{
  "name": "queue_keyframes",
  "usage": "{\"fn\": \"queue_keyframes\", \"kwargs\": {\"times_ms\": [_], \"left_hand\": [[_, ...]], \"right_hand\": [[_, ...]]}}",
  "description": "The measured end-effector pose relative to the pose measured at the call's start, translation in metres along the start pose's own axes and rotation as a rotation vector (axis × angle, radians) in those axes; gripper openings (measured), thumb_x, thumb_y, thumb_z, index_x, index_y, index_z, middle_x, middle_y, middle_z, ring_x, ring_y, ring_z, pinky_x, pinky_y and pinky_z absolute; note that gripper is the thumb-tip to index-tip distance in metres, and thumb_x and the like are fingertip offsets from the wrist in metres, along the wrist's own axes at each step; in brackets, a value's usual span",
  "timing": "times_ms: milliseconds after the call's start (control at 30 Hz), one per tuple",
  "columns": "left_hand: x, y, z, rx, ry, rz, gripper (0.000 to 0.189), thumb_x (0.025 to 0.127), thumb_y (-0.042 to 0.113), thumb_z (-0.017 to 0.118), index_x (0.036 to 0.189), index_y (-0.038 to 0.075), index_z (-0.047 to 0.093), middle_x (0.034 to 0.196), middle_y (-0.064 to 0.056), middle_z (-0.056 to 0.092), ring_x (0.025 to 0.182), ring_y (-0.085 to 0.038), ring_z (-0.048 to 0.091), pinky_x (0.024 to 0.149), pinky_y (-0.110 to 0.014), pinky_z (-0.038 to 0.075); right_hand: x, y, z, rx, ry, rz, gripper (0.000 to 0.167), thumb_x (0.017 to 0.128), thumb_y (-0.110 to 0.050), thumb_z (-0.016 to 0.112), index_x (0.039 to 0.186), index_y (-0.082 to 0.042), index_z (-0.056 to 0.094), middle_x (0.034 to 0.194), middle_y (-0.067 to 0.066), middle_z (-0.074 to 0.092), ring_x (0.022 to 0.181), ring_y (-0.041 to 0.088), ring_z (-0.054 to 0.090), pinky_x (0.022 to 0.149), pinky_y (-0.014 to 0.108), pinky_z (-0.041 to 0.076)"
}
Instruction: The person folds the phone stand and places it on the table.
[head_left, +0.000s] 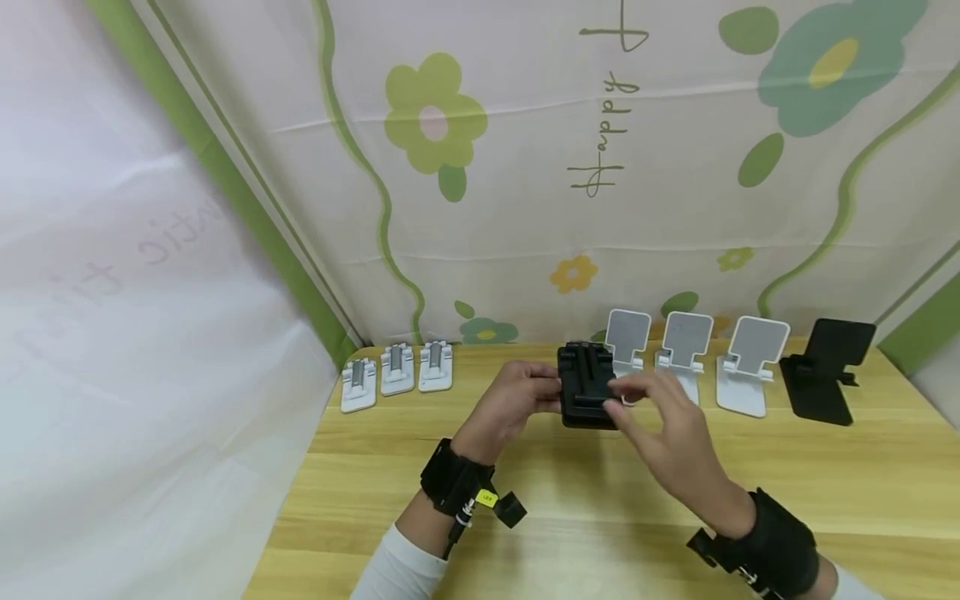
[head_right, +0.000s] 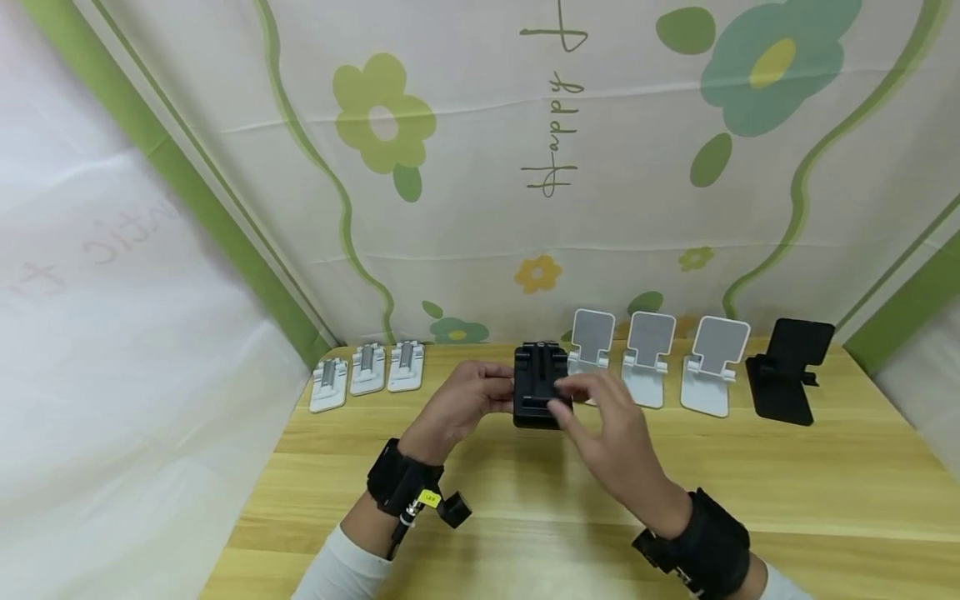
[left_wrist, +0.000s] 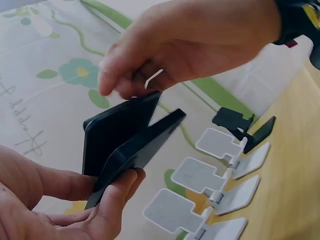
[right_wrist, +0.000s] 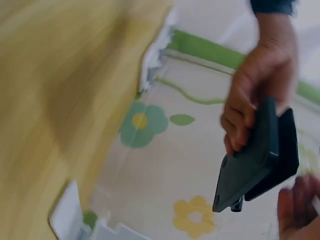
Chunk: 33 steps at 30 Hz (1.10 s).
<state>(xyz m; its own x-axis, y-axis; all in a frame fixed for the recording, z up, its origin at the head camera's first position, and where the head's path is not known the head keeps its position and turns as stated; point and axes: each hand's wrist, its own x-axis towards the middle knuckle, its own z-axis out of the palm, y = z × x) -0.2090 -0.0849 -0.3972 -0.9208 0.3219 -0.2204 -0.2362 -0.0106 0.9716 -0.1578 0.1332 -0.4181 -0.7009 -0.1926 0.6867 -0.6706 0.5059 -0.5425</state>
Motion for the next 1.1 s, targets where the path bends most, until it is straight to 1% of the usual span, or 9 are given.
{"fn": "queue_keyframes", "kwargs": {"times_ms": [100, 200, 267, 333, 433, 600, 767, 967, 1100], "left_hand": [[0.0, -0.002, 0.001, -0.007, -0.013, -0.004, 0.024, 0.1, -0.001, 0.058, 0.118, -0.01, 0.07, 0.113, -0.017, 0.069, 0.083, -0.016, 0.071, 0.08, -0.027, 0.062], [-0.002, -0.002, 0.003, -0.011, -0.018, 0.007, 0.023, 0.099, -0.001, 0.059, 0.116, -0.009, 0.071, 0.111, -0.016, 0.07, 0.082, -0.016, 0.071, 0.078, -0.027, 0.062], [-0.003, -0.001, 0.005, -0.007, -0.021, 0.012, 0.022, 0.099, 0.0, 0.06, 0.115, -0.008, 0.071, 0.111, -0.016, 0.07, 0.083, -0.016, 0.071, 0.078, -0.027, 0.062], [-0.004, -0.001, 0.006, -0.004, -0.02, 0.013, 0.021, 0.098, 0.001, 0.06, 0.114, -0.007, 0.072, 0.111, -0.015, 0.07, 0.082, -0.016, 0.071, 0.077, -0.027, 0.062], [-0.005, 0.0, 0.006, -0.008, -0.023, 0.008, 0.021, 0.098, 0.001, 0.06, 0.114, -0.006, 0.072, 0.111, -0.014, 0.07, 0.082, -0.016, 0.071, 0.078, -0.028, 0.062], [-0.006, 0.002, 0.005, -0.047, -0.019, -0.013, 0.024, 0.102, 0.004, 0.054, 0.117, -0.007, 0.07, 0.102, -0.01, 0.069, 0.082, -0.016, 0.069, 0.077, -0.026, 0.062], [-0.005, 0.002, 0.005, -0.105, -0.007, -0.036, 0.032, 0.107, 0.017, 0.048, 0.115, -0.007, 0.068, 0.091, -0.008, 0.067, 0.079, -0.016, 0.067, 0.074, -0.026, 0.062], [-0.008, 0.003, 0.005, -0.011, -0.006, -0.011, 0.029, 0.103, 0.018, 0.063, 0.118, -0.005, 0.07, 0.102, -0.011, 0.07, 0.082, -0.015, 0.068, 0.079, -0.028, 0.062], [-0.009, 0.004, 0.005, 0.021, -0.001, -0.007, 0.028, 0.101, 0.015, 0.065, 0.122, -0.004, 0.069, 0.11, -0.015, 0.071, 0.083, -0.015, 0.07, 0.082, -0.03, 0.062]], "right_hand": [[0.008, 0.002, -0.008, 0.105, -0.102, 0.35, 0.04, 0.102, -0.019, 0.065, 0.135, 0.0, 0.054, 0.127, 0.014, 0.059, 0.109, 0.013, 0.055, 0.089, 0.01, 0.042], [0.017, 0.008, -0.014, 0.338, -0.291, 0.649, 0.058, 0.107, -0.035, 0.054, 0.147, 0.003, 0.039, 0.142, 0.02, 0.05, 0.118, 0.016, 0.055, 0.092, 0.016, 0.047], [0.02, 0.013, -0.017, 0.529, -0.398, 0.807, 0.061, 0.108, -0.041, 0.05, 0.147, 0.005, 0.038, 0.143, 0.016, 0.048, 0.119, 0.017, 0.057, 0.095, 0.023, 0.05], [0.021, 0.017, -0.019, 0.695, -0.45, 0.882, 0.054, 0.109, -0.039, 0.048, 0.141, 0.005, 0.045, 0.139, 0.01, 0.051, 0.116, 0.012, 0.06, 0.098, 0.029, 0.052], [0.02, 0.021, -0.02, 0.796, -0.477, 0.895, 0.044, 0.11, -0.036, 0.048, 0.131, 0.002, 0.053, 0.131, 0.002, 0.055, 0.113, 0.008, 0.061, 0.098, 0.033, 0.052], [0.02, 0.022, -0.021, 0.778, -0.486, 0.861, 0.056, 0.109, -0.036, 0.049, 0.14, 0.01, 0.045, 0.131, 0.002, 0.055, 0.114, 0.008, 0.062, 0.096, 0.031, 0.054], [0.021, 0.021, -0.02, 0.764, -0.481, 0.885, 0.059, 0.109, -0.034, 0.051, 0.142, 0.013, 0.04, 0.127, 0.002, 0.057, 0.111, 0.009, 0.064, 0.095, 0.029, 0.055], [0.022, 0.02, -0.019, 0.755, -0.485, 0.887, 0.06, 0.109, -0.035, 0.052, 0.143, 0.012, 0.039, 0.129, 0.005, 0.056, 0.11, 0.01, 0.065, 0.096, 0.029, 0.056], [0.023, 0.019, -0.019, 0.734, -0.488, 0.878, 0.06, 0.108, -0.035, 0.052, 0.143, 0.012, 0.039, 0.13, 0.008, 0.056, 0.11, 0.011, 0.065, 0.096, 0.029, 0.056]]}}
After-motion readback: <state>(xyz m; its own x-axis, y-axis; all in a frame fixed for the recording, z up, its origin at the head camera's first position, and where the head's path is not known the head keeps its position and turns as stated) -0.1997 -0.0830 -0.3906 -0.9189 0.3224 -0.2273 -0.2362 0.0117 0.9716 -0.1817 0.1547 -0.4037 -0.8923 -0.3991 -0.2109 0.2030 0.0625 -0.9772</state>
